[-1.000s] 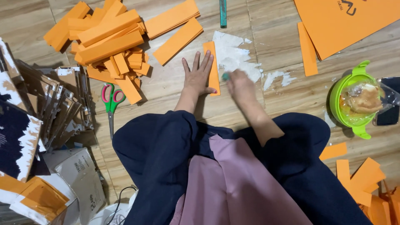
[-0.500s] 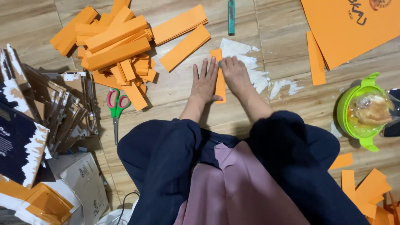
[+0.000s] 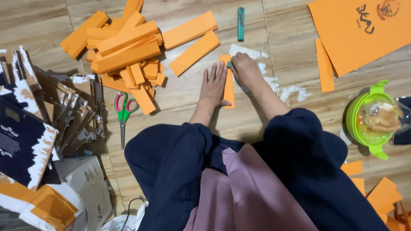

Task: Applying glue to orange paper strips and folding them as part of a manual assembly process.

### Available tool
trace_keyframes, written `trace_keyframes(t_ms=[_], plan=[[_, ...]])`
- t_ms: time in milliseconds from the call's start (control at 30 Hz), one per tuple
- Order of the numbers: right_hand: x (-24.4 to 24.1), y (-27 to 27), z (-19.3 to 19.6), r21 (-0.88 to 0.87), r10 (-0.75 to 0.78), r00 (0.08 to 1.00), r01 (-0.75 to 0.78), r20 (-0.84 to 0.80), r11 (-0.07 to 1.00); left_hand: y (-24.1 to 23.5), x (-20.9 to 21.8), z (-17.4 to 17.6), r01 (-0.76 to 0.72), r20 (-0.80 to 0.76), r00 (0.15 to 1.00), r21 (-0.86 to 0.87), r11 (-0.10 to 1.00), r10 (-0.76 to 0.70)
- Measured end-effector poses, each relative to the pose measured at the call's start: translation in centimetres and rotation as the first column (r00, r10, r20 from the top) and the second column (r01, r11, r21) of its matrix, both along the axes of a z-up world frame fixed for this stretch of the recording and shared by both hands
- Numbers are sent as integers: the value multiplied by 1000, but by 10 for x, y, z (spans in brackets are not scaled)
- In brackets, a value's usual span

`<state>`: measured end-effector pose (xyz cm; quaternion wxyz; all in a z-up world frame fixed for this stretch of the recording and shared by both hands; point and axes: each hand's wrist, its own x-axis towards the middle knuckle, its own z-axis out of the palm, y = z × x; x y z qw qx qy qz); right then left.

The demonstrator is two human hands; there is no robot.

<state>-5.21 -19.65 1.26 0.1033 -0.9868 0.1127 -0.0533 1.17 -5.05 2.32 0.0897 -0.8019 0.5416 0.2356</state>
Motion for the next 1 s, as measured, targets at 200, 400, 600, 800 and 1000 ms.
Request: trace_keyframes(t_ms=[200, 400, 600, 800, 1000], plan=[[-49, 32, 17, 47, 138, 980, -133, -142, 990, -5, -4, 3, -4, 48, 999, 41, 999, 2], [-92, 56, 26, -22, 244, 964, -248, -109, 969, -13, -8, -7, -38, 91, 995, 86, 996, 30], [-110, 61, 10, -191, 312, 943, -329, -115, 925, -15, -10, -3, -53, 146, 989, 89, 995, 39], [-101, 68, 68, 193, 85, 991, -64, -101, 979, -1, -4, 14, -60, 9, 998, 14, 998, 60], [-83, 56, 17, -277, 255, 967, -239, 21, 931, 4, 3, 5, -63, -83, 995, -45, 997, 60]])
